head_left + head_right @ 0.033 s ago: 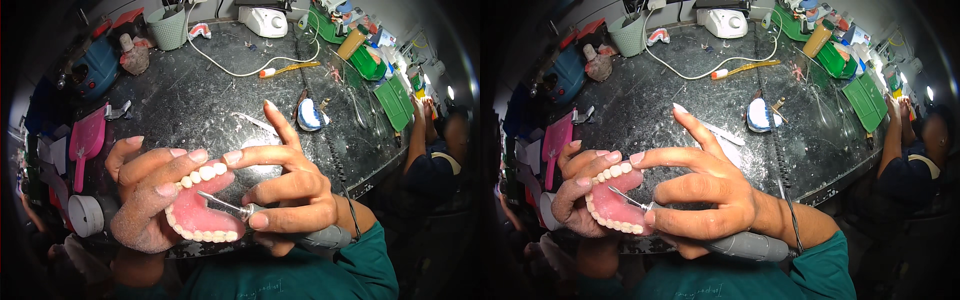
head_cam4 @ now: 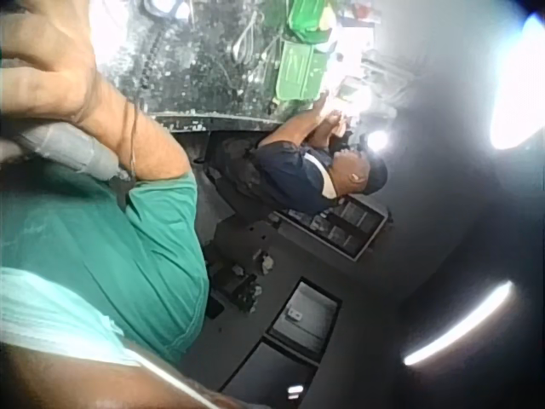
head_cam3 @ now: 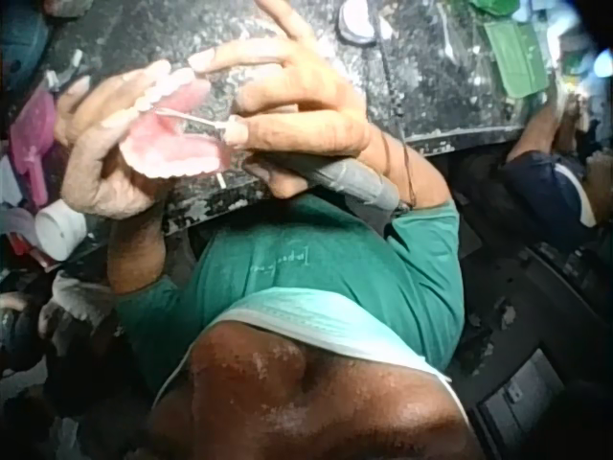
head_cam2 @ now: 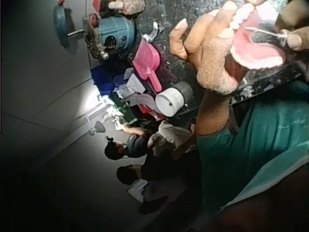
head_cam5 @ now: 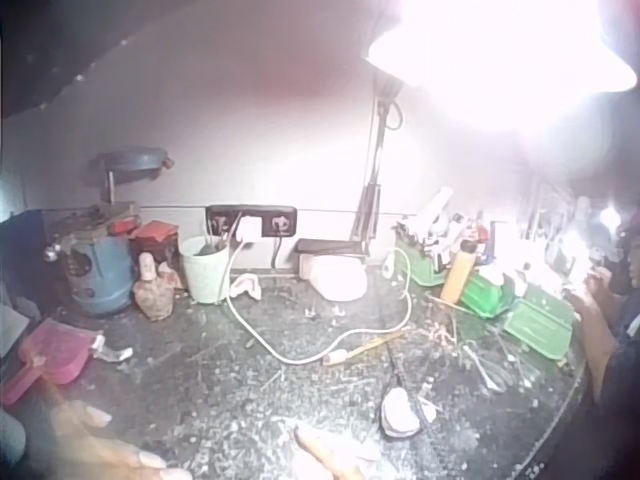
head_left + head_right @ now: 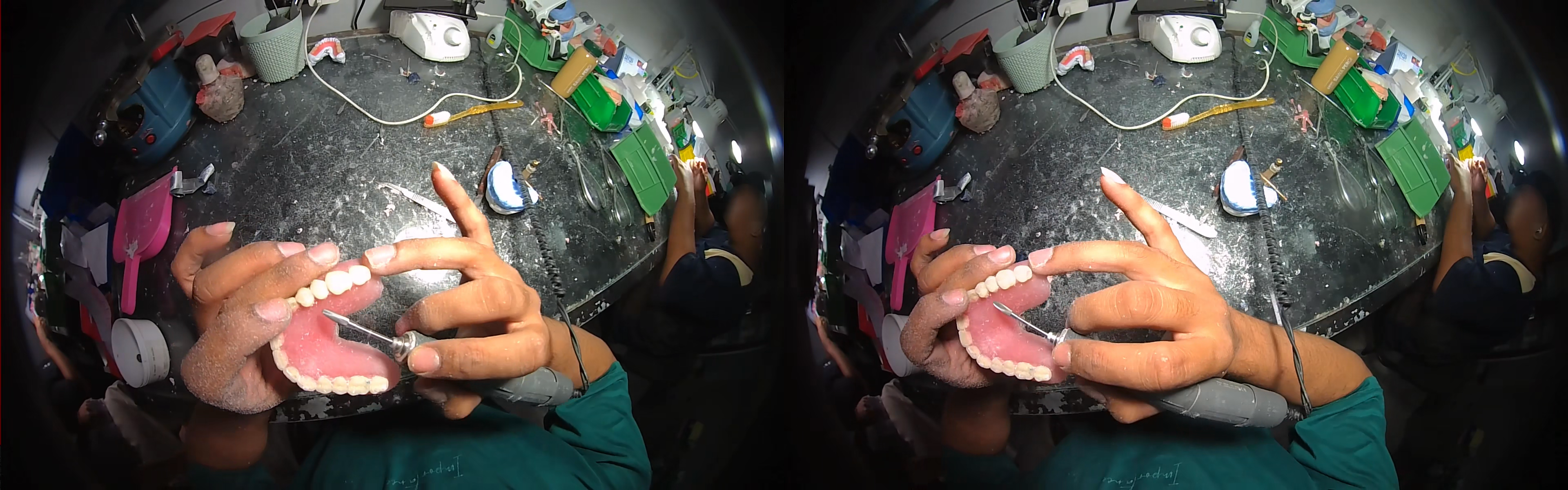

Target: The person trims and shapes a denture using a handheld rotary tool, turning the denture by hand to grind along the edges and inner surfaces of the acrylic base.

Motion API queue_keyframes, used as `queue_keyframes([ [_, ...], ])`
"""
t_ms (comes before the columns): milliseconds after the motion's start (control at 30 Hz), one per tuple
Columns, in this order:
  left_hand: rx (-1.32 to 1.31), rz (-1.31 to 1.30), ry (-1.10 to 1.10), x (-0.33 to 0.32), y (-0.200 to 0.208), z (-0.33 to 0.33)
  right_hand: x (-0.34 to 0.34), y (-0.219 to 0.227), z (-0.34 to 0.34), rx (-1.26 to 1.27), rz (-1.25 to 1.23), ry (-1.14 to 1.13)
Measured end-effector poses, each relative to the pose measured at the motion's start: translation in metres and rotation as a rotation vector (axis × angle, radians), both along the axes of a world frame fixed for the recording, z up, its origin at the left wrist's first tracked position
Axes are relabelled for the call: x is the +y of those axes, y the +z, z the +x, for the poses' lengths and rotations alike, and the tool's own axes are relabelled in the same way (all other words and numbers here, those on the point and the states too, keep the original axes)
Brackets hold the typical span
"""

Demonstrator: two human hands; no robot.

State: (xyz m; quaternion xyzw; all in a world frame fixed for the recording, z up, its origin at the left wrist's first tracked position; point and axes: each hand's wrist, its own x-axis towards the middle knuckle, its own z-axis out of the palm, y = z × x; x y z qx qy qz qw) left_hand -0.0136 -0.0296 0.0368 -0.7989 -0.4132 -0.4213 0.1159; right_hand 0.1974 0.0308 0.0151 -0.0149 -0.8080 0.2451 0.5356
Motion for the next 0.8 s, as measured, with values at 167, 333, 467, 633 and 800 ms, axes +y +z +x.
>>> queue_keyframes([
  [167,0.038,0.032,0.042,-0.0003,0.0001,0.0011,-0.0020,-0.0037,-0.0067,0.085,-0.040,-0.047],
  [333,0.038,0.033,0.044,-0.0015,0.0001,0.0015,-0.0007,0.0048,0.0004,-0.041,-0.035,-0.014],
  [467,0.035,0.049,0.046,-0.0002,-0.0010,0.0023,-0.0012,0.0018,-0.0001,-0.034,-0.019,-0.015],
  [633,0.021,0.051,0.052,-0.0015,-0.0016,0.0020,-0.0012,0.0040,-0.0002,-0.040,-0.027,-0.010],
  [800,0.008,0.051,0.016,0.0006,-0.0032,-0.0006,0.0008,0.0025,-0.0007,-0.029,-0.007,0.011],
])
